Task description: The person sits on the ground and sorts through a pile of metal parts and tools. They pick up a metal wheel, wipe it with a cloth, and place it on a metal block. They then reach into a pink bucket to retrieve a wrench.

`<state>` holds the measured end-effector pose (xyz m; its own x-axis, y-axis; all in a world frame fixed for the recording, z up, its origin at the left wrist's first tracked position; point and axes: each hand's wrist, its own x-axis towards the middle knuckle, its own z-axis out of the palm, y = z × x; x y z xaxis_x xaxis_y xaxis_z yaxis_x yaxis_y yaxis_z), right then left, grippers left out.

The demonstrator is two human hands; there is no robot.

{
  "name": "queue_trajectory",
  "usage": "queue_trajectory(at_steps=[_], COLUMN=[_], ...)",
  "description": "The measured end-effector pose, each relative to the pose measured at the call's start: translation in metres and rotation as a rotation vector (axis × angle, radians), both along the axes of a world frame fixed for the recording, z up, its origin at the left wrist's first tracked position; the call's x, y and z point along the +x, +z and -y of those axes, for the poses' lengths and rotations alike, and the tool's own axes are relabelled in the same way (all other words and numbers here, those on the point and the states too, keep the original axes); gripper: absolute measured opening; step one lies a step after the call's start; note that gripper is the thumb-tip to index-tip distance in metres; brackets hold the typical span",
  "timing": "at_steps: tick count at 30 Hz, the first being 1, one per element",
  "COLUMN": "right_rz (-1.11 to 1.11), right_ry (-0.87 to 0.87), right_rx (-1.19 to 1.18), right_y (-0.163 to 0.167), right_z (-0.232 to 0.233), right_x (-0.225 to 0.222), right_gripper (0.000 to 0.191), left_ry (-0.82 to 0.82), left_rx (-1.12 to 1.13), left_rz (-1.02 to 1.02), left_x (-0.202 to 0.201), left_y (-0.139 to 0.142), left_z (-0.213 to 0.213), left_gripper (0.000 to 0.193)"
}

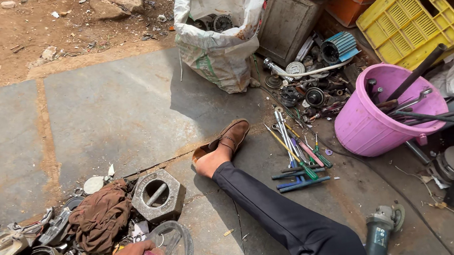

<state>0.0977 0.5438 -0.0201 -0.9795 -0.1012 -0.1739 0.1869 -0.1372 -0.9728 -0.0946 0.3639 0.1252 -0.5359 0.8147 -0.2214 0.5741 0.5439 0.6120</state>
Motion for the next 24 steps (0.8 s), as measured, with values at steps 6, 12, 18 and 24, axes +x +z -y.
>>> queue_trajectory(at_steps=[6, 12, 18, 24], right_rz=[-0.156, -0.069, -0.363, -0.294], right_ry=[-0.024, -0.030, -0.174, -0.149], right_rx=[0.225, 0.263, 0.531, 0.549], right_y=[0.013, 0.001, 0.018, 0.027], right_z=[0.004, 0.005, -0.004, -0.010], right_x=[-0.005, -0.002, -0.008, -0.012], right_gripper=[0.044, 0.034, 0.017, 0.020], left_ry=[-0.083, -0.141, -0.133, -0.161], left_rx=[0.096, 0.170, 0.221, 0.253], left_rz=[-0.027, -0.054, 0.081, 0.048], left_x=[0.002, 0.007, 0.002, -0.001], left_y=[0.024, 0.025, 0.014, 0.013], left_z=[0.010, 0.014, 0.018, 0.019], left_gripper=[0.088, 0.090, 0.110, 0.105])
